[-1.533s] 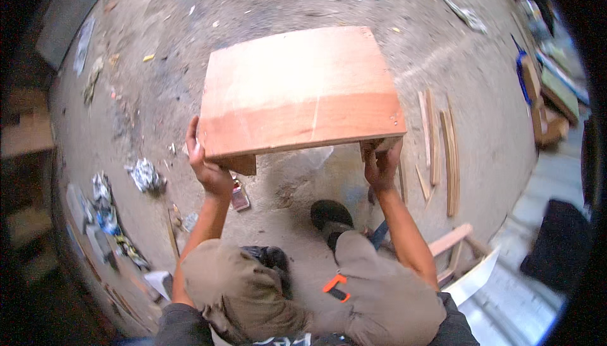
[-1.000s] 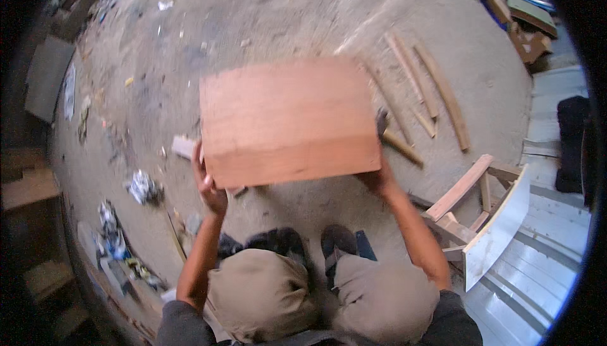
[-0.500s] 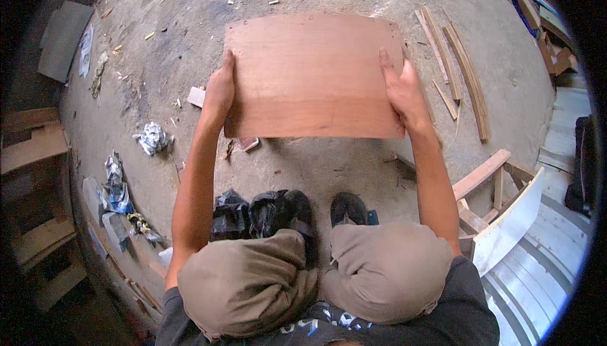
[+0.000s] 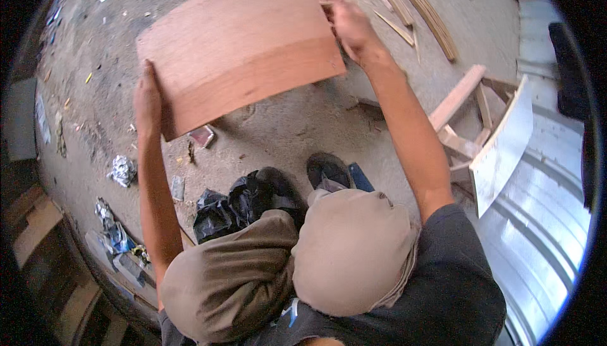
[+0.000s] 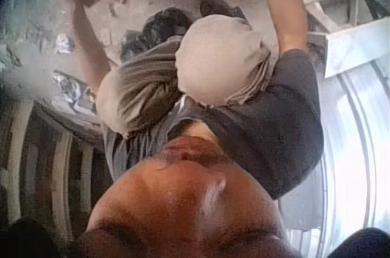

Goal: The person assembles a small wooden stool by fitting a rectangular frame and a flat wooden seat together. They use a hammer to drive nails into the frame and seat to secure the components.

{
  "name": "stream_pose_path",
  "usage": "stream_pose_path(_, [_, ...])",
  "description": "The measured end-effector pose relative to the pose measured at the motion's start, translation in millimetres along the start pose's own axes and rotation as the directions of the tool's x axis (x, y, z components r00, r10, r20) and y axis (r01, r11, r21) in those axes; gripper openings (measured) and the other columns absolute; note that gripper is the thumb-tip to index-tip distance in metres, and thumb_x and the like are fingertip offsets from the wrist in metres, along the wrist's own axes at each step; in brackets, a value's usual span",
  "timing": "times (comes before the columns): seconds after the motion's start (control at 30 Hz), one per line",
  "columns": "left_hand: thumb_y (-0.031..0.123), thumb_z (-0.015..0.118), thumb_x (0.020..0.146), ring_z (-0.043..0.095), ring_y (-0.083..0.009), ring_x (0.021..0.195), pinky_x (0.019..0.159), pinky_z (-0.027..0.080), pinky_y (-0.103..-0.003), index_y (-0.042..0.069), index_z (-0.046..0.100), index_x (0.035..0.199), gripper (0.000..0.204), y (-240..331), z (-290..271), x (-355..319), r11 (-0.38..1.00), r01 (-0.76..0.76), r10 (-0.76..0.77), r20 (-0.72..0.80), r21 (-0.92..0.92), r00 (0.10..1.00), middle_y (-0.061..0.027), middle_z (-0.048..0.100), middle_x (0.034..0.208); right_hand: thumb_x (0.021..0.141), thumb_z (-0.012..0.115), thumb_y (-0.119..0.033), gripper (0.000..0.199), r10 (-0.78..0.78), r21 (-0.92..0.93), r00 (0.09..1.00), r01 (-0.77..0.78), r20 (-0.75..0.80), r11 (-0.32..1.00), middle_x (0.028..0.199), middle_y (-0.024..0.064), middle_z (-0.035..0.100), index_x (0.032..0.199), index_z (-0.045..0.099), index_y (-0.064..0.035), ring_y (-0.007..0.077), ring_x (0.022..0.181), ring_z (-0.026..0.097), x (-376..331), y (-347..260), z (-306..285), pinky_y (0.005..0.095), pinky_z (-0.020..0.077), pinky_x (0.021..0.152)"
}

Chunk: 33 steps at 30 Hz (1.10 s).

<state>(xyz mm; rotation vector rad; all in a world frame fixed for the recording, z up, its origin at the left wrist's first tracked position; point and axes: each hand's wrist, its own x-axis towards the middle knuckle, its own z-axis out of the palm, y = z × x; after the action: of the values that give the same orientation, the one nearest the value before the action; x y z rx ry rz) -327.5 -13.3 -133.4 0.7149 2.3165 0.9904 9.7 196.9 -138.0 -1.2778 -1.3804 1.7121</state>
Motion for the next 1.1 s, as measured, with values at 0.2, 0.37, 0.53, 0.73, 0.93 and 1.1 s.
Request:
stream_pose_path(0.2, [0.047,0.043,0.099,0.053,-0.0256,0.116,0.099,0.039,-0.039,-0.004,0.053,0.126,0.059,-29.6,-15.4,-8.7,0.967,-0.245,0.231,-0.166,-0.069,0.959,-0.0158,0.057,0.125,0.093,0.061,-0.027,0.031,-0.264,-0.424,0.932,0.140,-0.249,0.895,0.105,0.0131,0.065,0.111,0.059,-0.0013,0.0242,0.086,0.066,-63.7,84.1,-119.6,0.0388,0.0534,0.077])
stream_pose_path(0.37, [0.016,0.054,0.096,0.053,-0.0247,0.116,0.099,0.040,-0.039,-0.001,0.052,0.121,0.030,-1.0,-2.8,-102.1,0.812,-0.574,0.455,-0.503,-0.104,0.735,-0.0151,0.056,0.122,0.079,0.068,-0.011,0.035,-0.238,-0.922,0.945,0.285,0.224,0.264,0.111,0.0175,0.060,0.113,0.061,-0.0042,0.0345,0.105,0.058,-139.6,148.7,-147.2,0.0443,0.0441,0.092])
stream_pose_path(0.53, [-0.008,0.058,0.085,0.061,-0.0273,0.099,0.090,0.046,-0.037,0.000,0.056,0.113,0.029,-5.0,51.2,-164.4,0.489,-0.846,0.839,-0.152,-0.211,0.523,-0.0158,0.061,0.110,0.077,0.071,-0.008,0.029,-0.251,-0.935,0.934,0.304,0.254,0.184,0.099,0.0179,0.064,0.104,0.066,-0.0020,0.0368,0.099,0.059,-137.6,134.6,-150.3,0.0455,0.0442,0.089])
stream_pose_path(0.73, [0.018,0.061,0.092,0.061,-0.0308,0.110,0.094,0.047,-0.038,-0.002,0.058,0.117,0.032,-6.2,115.0,-203.2,0.855,-0.335,0.513,0.545,-0.397,0.663,-0.0196,0.064,0.115,0.079,0.070,-0.006,0.022,-0.255,-0.740,0.878,0.479,0.405,0.472,0.091,0.0187,0.068,0.098,0.068,0.0026,0.0350,0.084,0.066,-148.2,47.2,-78.6,0.0388,0.0507,0.076])
stream_pose_path(0.93, [0.027,0.058,0.096,0.058,-0.0291,0.116,0.098,0.045,-0.038,-0.003,0.055,0.122,0.040,32.4,155.4,-201.7,0.847,-0.230,0.476,0.489,-0.479,0.731,-0.0214,0.060,0.122,0.082,0.073,-0.008,0.025,-0.203,-0.391,0.950,0.285,0.238,0.875,0.096,0.0136,0.072,0.104,0.068,0.0032,0.0161,0.083,0.068,-165.0,7.5,-22.3,0.0298,0.0528,0.072])
stream_pose_path(1.1, [0.024,0.045,0.104,0.056,-0.0118,0.086,0.080,0.047,-0.028,-0.002,0.057,0.114,0.031,40.6,163.4,-199.0,0.781,-0.006,0.457,0.564,-0.625,0.688,-0.0040,0.060,0.091,0.087,0.072,-0.011,0.023,-0.097,-0.057,0.987,0.105,0.126,0.993,0.091,0.0072,0.071,0.103,0.068,0.0044,0.0109,0.080,0.064,-172.7,12.8,-22.8,0.0256,0.0519,0.071])
